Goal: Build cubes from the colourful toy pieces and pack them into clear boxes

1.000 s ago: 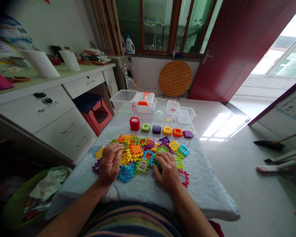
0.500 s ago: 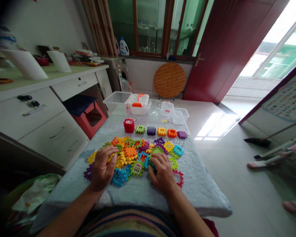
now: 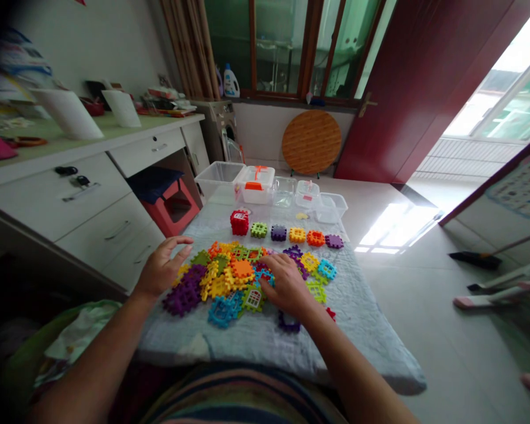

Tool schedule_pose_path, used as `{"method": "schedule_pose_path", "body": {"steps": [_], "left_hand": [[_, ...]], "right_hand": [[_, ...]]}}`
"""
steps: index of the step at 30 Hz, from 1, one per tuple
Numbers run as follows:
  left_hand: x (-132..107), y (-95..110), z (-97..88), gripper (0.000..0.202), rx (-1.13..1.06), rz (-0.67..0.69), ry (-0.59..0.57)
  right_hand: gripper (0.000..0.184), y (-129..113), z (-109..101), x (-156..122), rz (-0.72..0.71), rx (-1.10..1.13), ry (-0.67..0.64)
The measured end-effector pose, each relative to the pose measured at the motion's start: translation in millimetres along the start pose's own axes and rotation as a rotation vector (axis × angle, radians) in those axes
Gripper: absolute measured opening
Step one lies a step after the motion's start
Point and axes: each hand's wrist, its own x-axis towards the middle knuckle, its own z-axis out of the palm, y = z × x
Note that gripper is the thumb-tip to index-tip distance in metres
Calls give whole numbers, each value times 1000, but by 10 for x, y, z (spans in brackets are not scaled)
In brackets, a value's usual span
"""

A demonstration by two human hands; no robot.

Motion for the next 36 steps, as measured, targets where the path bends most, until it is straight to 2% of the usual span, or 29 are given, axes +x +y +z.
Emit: {"method": "schedule_pose_path", "body": {"steps": [2,4,6,9,12,17,19,21,23,25,27,30,36], "left_hand": [[142,-219,25,40,-57,-145,-129],[218,-372,108,47,-108,-198,-240],[230,-446,202,52,-177,-222,-292],[178,-454,287,52,-263,-231,-336],[125,-426,295,48,-263,-214,-348],[106,-429,298,44,-144,-180,-302],[105,-455,317,44,-106,-170,-297],[105,-488,335,44,-80,-163,-296],[105,-513,347,43,-55,-156,-290],[108,-522,352,42,-27,-145,-272],[111,-517,352,41,-11,-142,-257],[111,-506,350,40,-13,-144,-248],[104,-507,347,41,-22,-147,-245]], "right_hand": [[45,17,44,204,-46,-11,-112],[54,34,123,376,-62,-12,-226],[59,40,204,501,-45,-7,-324],[57,23,280,598,-29,0,-425],[55,-20,304,615,-28,-3,-444],[54,-7,177,562,21,51,-335],[54,133,24,532,44,113,-257],[54,387,-182,497,98,108,-157],[61,723,-405,464,205,17,-52],[59,1076,-605,437,338,-135,1],[51,1375,-746,426,440,-281,-86],[46,1654,-827,442,476,-333,-171],[49,1814,-722,523,465,-378,-270]]}}
